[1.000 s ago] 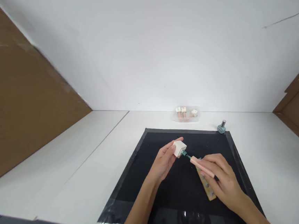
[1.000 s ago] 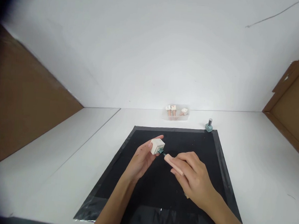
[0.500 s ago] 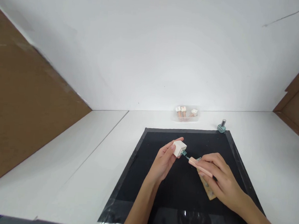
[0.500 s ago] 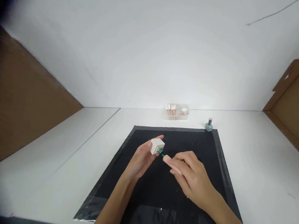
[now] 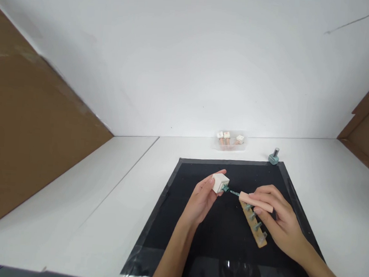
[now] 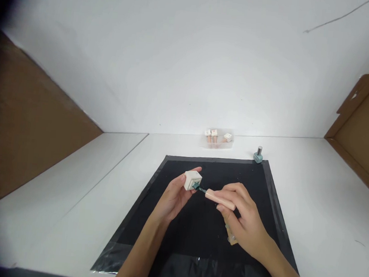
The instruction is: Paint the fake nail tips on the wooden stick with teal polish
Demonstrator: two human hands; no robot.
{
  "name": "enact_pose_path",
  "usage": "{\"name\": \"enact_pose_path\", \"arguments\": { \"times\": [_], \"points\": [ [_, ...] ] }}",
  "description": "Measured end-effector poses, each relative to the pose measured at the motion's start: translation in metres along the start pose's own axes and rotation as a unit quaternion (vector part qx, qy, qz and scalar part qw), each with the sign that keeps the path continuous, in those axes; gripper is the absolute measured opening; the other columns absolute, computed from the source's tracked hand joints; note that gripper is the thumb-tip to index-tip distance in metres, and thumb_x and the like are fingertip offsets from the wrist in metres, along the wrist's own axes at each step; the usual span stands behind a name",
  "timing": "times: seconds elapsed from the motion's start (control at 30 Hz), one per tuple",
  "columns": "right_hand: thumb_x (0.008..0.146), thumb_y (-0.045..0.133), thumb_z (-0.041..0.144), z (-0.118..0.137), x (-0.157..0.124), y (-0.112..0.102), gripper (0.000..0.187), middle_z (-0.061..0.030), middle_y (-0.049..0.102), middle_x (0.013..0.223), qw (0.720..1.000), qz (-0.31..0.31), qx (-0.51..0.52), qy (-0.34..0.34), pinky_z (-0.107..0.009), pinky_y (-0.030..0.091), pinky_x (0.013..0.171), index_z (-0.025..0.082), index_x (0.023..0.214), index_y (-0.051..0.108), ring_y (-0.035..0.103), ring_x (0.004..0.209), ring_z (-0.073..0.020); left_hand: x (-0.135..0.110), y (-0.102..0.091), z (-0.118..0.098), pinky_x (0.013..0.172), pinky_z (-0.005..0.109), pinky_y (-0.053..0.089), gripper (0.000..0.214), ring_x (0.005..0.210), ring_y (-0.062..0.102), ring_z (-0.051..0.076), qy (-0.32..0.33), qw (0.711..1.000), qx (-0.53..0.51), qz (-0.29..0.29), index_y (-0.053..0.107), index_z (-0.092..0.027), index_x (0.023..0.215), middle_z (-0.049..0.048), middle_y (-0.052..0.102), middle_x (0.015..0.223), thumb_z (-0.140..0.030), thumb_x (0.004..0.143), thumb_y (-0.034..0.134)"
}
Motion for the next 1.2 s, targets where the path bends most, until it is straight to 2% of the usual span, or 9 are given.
{"name": "enact_pose_path", "arguments": {
  "times": [0.33,0.57,0.8,0.93,1.07,1.2],
  "points": [
    [0.092,0.044,0.013,-0.003,-0.001,0.001,0.038,-0.0056,0.058,0.094,0.998,0.040,-0.030,-0.028,-0.030,0.054,0.071,0.030,0.124,0.054,0.061,0.087,-0.0183,0.000,0.001,0.002,0.057,0.020,0.042,0.053,0.065,0.051,0.011,-0.012,1.000,0.014,0.017,0.069,-0.009,0.101,0.0067,0.065,0.077,-0.045,0.063,0.075],
    [0.092,0.044,0.014,-0.003,-0.002,0.001,0.037,-0.0053,0.056,0.098,0.998,0.063,0.002,-0.013,-0.029,0.054,0.071,0.032,0.123,0.054,0.060,0.091,-0.0183,0.000,0.002,0.002,0.056,0.021,0.040,0.051,0.064,0.050,0.010,-0.020,1.000,0.000,0.020,0.071,-0.012,0.098,0.0059,0.064,0.076,-0.045,0.060,0.077],
    [0.091,0.048,0.016,-0.002,-0.002,0.000,0.029,-0.0035,0.057,0.093,0.998,0.013,0.051,0.024,-0.026,0.052,0.070,0.031,0.114,0.060,0.060,0.086,-0.0164,0.000,0.000,0.003,0.057,0.022,0.040,0.052,0.066,0.050,0.011,-0.014,1.000,0.007,0.022,0.071,-0.011,0.100,0.0061,0.064,0.079,-0.046,0.063,0.075],
    [0.092,0.049,0.022,-0.001,-0.001,-0.002,0.021,-0.0033,0.058,0.093,0.997,-0.006,0.066,0.042,-0.025,0.051,0.074,0.028,0.107,0.063,0.060,0.087,-0.0158,0.003,-0.003,0.004,0.059,0.023,0.039,0.051,0.067,0.050,0.010,0.004,0.999,0.032,-0.004,0.070,-0.011,0.100,0.0059,0.065,0.081,-0.046,0.063,0.074],
    [0.092,0.051,0.029,-0.001,0.000,-0.003,0.017,-0.0023,0.058,0.093,0.992,-0.026,0.094,0.076,-0.022,0.049,0.072,0.030,0.103,0.064,0.059,0.085,-0.0147,0.010,-0.011,0.010,0.061,0.022,0.039,0.046,0.064,0.049,0.009,0.012,0.990,0.124,-0.061,0.069,-0.012,0.097,0.0039,0.066,0.081,-0.044,0.064,0.073],
    [0.091,0.053,0.032,-0.001,0.001,-0.003,0.014,-0.0002,0.057,0.089,0.982,-0.044,0.149,0.110,-0.019,0.047,0.064,0.032,0.098,0.065,0.057,0.077,-0.0124,0.015,-0.017,0.018,0.060,0.023,0.042,0.037,0.063,0.051,0.009,-0.023,0.977,0.190,-0.096,0.067,-0.012,0.092,0.0026,0.065,0.077,-0.038,0.066,0.071]
  ]
}}
Point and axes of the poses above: each hand's wrist, its own x-axis towards the middle knuckle, its own y-axis out of the palm, z = x × y, the point moved 1 cm from there along x, towards the middle knuckle
